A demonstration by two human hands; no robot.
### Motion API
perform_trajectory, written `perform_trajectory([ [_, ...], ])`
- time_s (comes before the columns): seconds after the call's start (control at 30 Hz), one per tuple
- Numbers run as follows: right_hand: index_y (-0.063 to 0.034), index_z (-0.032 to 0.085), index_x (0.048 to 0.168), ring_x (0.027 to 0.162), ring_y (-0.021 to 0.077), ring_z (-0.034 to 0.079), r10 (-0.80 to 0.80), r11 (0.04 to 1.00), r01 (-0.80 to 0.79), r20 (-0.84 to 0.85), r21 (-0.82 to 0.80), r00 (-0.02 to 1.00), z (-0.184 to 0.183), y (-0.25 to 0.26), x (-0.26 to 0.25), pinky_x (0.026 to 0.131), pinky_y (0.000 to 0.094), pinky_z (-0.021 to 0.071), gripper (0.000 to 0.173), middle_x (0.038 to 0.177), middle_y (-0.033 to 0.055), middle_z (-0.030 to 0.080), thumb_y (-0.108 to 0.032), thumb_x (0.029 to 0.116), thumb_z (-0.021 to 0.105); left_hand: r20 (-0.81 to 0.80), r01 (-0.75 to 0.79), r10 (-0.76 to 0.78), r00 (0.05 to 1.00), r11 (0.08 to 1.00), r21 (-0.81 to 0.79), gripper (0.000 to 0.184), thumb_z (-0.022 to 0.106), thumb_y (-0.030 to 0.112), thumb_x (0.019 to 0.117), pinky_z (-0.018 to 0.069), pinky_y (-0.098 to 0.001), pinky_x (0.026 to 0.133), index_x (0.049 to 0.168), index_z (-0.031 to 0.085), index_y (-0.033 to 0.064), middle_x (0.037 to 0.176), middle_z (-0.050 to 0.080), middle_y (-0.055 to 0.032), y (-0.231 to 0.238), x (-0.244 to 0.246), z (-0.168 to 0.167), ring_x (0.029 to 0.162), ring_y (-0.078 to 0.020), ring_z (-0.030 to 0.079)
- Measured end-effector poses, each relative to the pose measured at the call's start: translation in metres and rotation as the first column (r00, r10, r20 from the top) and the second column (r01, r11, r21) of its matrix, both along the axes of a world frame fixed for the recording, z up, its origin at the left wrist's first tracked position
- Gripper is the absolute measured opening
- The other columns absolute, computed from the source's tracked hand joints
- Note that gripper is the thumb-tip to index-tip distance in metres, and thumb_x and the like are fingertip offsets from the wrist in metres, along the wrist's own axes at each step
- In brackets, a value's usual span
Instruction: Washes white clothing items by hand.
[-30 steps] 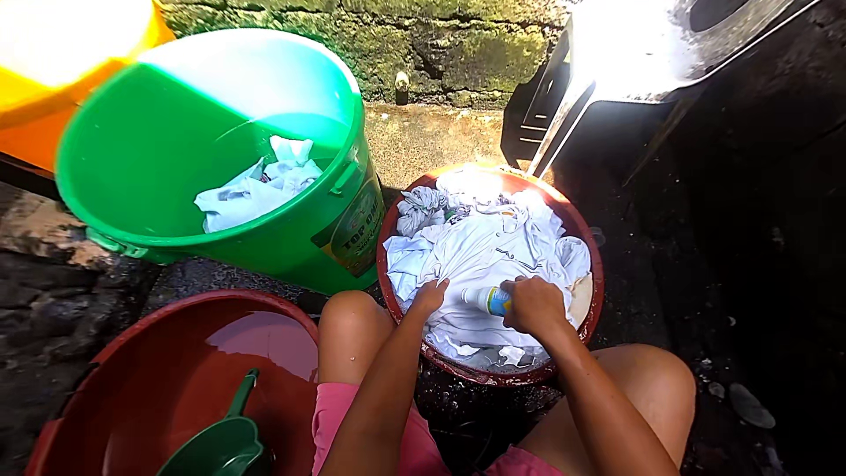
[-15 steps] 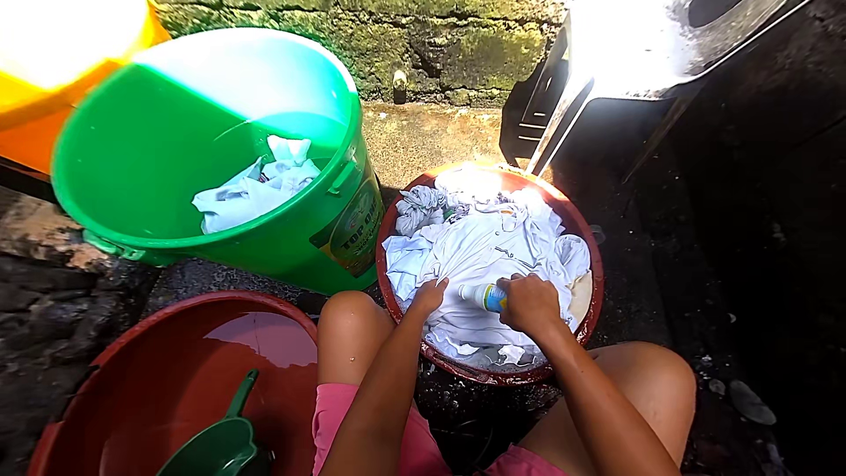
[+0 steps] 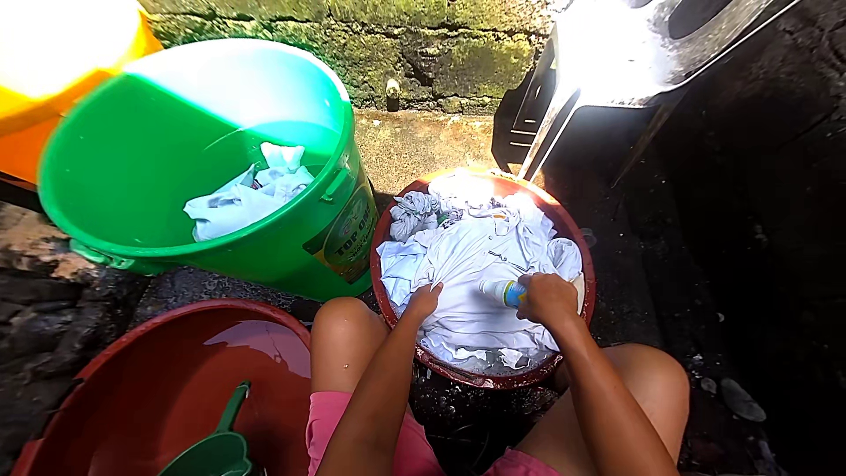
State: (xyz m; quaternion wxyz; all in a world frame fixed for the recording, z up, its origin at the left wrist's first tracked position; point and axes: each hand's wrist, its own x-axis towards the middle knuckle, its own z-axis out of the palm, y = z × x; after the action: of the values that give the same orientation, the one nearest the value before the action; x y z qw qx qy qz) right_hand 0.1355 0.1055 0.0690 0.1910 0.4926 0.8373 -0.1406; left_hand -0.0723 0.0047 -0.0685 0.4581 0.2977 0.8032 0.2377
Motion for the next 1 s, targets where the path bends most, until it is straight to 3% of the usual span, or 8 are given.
perform_trajectory([
  [0.4, -0.0094, 0.073, 0.113, 0.111, 0.0414, 0.066, -0.21, 0.978, 0.209, 0.094, 0.022, 0.973, 0.004, 0.028, 0.042, 0.084, 0.065, 0.0502, 0.04, 0.113, 0.0203, 0.071, -0.024, 0.0787, 0.087, 0.012, -0.003, 0.003, 1.0, 1.0, -0.007, 0.059, 0.034, 0.044, 0.112, 0.0352, -0.0588, 0.115, 0.14, 0.056, -0.0024, 0.141, 0.057, -0.0278, 0.001, 0.0, 0.002, 0.137, -0.04, 0.05],
  [1.0, -0.0108, 0.073, 0.113, 0.111, 0.0389, 0.065, -0.154, 0.987, 0.157, 0.082, -0.04, 0.985, 0.001, 0.02, 0.035, 0.085, 0.0633, 0.0497, 0.036, 0.113, 0.0182, 0.071, -0.022, 0.0804, 0.084, 0.002, -0.009, 0.01, 1.0, 1.0, -0.024, 0.059, 0.034, 0.045, 0.1116, 0.0346, -0.0588, 0.116, 0.142, 0.055, -0.0011, 0.143, 0.055, -0.0276, 0.001, 0.0, 0.002, 0.139, -0.0401, 0.049],
])
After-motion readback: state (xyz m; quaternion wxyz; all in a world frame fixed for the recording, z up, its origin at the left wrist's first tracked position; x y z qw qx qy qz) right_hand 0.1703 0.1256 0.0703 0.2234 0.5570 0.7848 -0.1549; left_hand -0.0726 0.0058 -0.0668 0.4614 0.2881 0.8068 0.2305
